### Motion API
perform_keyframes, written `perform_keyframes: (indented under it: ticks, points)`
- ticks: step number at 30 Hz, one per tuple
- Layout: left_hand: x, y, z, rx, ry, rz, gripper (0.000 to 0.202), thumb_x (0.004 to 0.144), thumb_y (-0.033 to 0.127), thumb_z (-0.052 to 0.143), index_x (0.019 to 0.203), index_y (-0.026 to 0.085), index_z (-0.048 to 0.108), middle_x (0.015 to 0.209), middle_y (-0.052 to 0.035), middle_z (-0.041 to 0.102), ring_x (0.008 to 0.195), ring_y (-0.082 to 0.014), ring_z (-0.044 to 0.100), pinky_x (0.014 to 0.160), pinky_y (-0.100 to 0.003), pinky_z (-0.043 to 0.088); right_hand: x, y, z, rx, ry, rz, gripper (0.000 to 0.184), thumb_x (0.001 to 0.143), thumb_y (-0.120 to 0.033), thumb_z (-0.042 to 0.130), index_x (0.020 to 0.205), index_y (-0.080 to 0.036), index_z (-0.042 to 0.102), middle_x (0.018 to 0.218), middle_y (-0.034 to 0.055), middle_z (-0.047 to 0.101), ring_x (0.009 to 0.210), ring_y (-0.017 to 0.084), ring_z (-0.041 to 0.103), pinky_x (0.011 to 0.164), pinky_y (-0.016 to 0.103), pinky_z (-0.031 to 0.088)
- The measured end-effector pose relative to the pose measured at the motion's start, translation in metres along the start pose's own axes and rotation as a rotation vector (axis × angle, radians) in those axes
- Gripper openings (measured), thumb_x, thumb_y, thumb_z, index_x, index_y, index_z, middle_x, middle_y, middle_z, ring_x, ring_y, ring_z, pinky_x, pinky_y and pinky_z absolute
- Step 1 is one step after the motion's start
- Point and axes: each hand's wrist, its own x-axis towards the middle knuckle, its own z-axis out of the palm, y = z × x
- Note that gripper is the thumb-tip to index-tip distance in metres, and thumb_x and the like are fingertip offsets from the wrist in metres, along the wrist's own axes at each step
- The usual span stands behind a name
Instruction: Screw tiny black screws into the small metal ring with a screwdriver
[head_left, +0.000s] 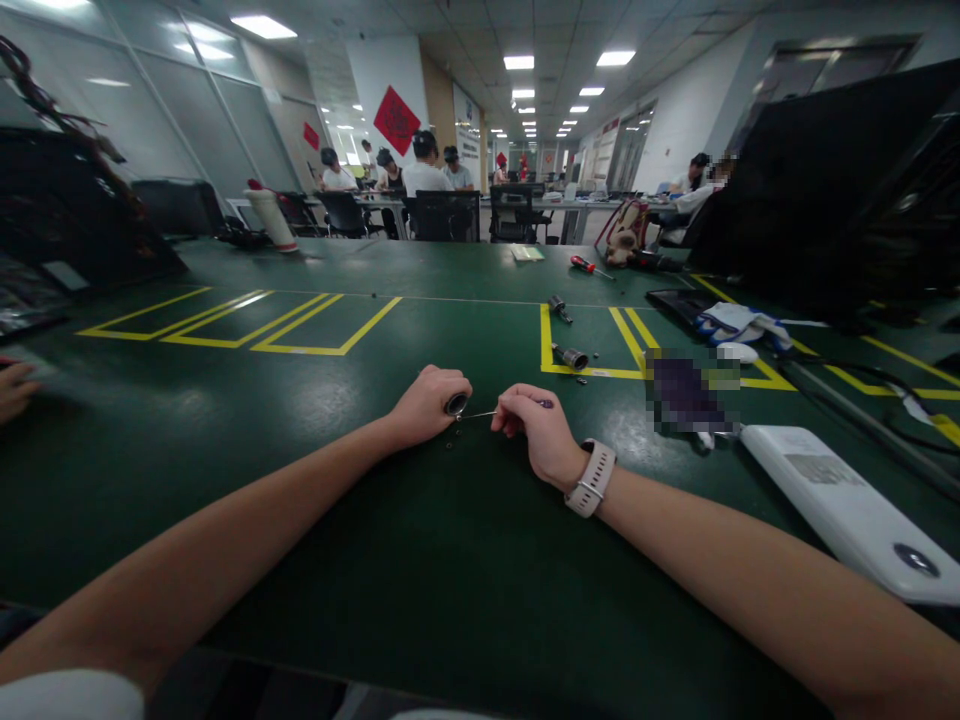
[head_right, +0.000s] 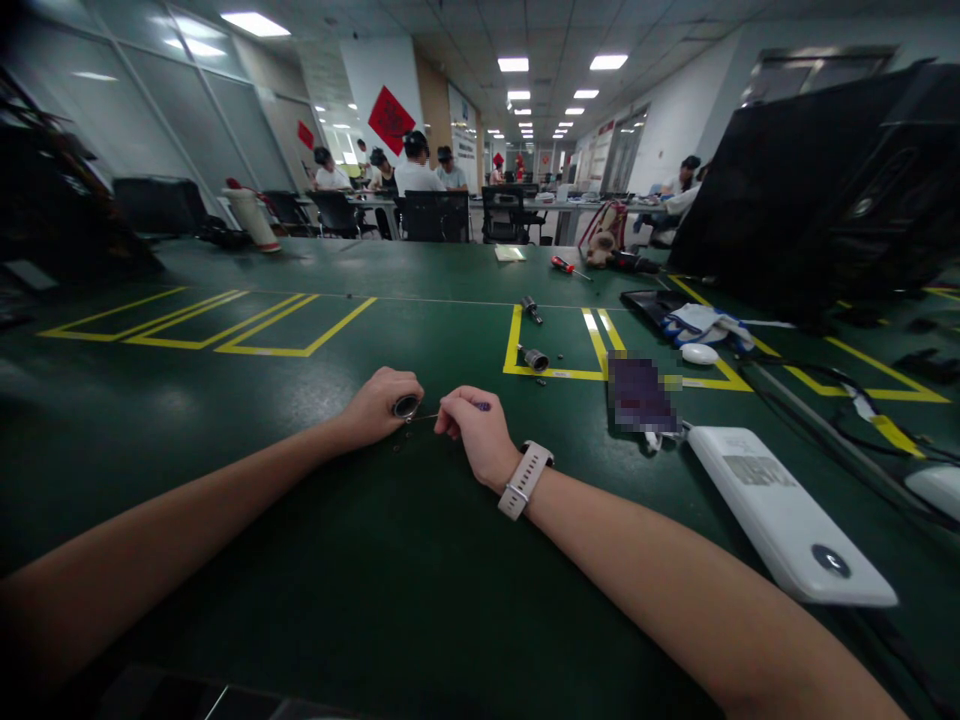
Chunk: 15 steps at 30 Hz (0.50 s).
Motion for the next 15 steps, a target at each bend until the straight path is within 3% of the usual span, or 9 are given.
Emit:
perform_keyframes:
  ticks: [7,15]
  points:
    - [-0.002,-0.003,0.003,-0.003,0.084,-0.163,0.003,0.070,0.015,0.050,0.072,0.015,0.053,0.071,-0.0011,0.057,0.067,-0.0156,0.053,0.066,-0.029,0.036,0.000,-0.001,0.000,-0.065,-0.012,0.027,0.021,0.075,-0.025,0.052,0.057,-0.016,0.055,0.053,-0.0023,0.055,0.052,0.009,0.047,0.052,0.023,0.036]
    - [-0.002,0.012,0.002,-0.032,0.029,-0.184,0.002,0.069,0.015,0.052,0.070,0.016,0.053,0.069,-0.0007,0.057,0.065,-0.0153,0.052,0.065,-0.028,0.037,0.002,0.001,0.000,-0.115,-0.005,0.038,0.021,0.073,-0.025,0.052,0.054,-0.016,0.055,0.051,-0.0020,0.054,0.050,0.010,0.047,0.050,0.023,0.034]
